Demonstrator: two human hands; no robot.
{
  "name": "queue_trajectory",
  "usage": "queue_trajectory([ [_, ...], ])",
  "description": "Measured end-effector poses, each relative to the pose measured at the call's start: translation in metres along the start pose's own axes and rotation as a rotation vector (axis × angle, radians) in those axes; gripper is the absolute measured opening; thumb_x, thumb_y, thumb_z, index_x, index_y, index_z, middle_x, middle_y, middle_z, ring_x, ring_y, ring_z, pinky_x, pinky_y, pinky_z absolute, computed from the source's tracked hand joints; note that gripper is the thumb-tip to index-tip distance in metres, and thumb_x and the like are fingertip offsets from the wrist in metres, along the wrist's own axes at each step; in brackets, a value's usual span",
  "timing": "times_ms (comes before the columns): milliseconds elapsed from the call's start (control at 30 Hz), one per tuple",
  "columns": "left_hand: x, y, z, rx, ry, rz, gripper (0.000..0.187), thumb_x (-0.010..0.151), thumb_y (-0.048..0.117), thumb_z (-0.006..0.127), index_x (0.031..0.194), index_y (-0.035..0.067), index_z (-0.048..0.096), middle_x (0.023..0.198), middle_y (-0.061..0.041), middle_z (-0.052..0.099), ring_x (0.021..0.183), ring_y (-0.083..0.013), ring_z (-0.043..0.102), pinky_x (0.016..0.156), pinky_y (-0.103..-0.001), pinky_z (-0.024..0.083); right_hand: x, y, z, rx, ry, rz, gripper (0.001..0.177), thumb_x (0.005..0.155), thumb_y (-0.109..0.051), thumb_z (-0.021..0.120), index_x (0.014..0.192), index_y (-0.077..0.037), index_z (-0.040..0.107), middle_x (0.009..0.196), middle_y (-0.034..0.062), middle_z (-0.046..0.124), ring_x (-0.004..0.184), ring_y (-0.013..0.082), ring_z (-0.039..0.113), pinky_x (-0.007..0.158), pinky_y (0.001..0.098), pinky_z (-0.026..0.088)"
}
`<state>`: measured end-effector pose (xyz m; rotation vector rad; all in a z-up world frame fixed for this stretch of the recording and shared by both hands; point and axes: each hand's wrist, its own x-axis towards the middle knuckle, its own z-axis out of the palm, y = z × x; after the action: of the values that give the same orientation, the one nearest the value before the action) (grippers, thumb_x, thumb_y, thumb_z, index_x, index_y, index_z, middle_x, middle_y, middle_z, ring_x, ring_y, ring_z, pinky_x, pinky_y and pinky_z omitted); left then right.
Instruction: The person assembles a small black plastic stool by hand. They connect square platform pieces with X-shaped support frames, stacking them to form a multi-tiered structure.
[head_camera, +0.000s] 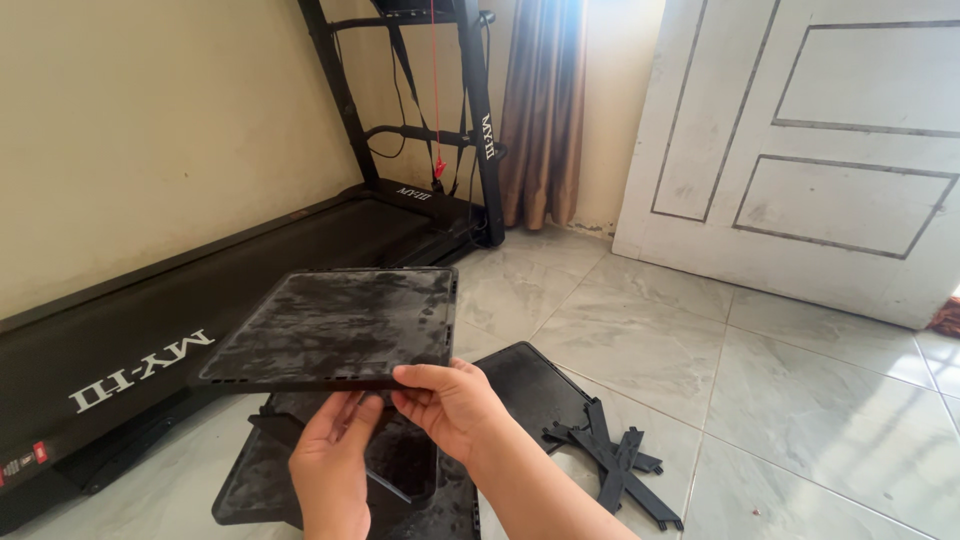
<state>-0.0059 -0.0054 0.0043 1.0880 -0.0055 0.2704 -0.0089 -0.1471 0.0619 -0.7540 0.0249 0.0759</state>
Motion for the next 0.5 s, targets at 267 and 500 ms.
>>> queue_trajectory([
  [267, -0.005, -0.019, -0.009, 0.396, -0.049, 0.251, 0.052, 0.075, 0.005, 0.083, 0.125, 0.007, 0.071, 0.119, -0.006, 0.075, 0.104, -0.0113, 0.071, 0.087, -0.026, 0.055, -0.005, -0.005, -0.008, 0.145, -0.012, 0.087, 0.024, 0.092, -0.001, 0.05, 0.11, 0.012, 0.055, 0.113, 0.0284, 0.07, 0.103, 0.0396, 0.072, 0.096, 0.05, 0.061],
  [500, -0.001, -0.031, -0.011, 0.701, 0.148, 0.26, 0.041, 0.075, 0.017, 0.087, 0.115, 0.01, 0.078, 0.114, -0.003, 0.078, 0.099, -0.0123, 0.073, 0.076, -0.028, 0.051, -0.005, 0.0, -0.029, 0.146, -0.075, 0.09, 0.029, 0.093, -0.004, 0.048, 0.114, 0.015, 0.056, 0.12, 0.0319, 0.068, 0.108, 0.0427, 0.071, 0.1, 0.0506, 0.058],
])
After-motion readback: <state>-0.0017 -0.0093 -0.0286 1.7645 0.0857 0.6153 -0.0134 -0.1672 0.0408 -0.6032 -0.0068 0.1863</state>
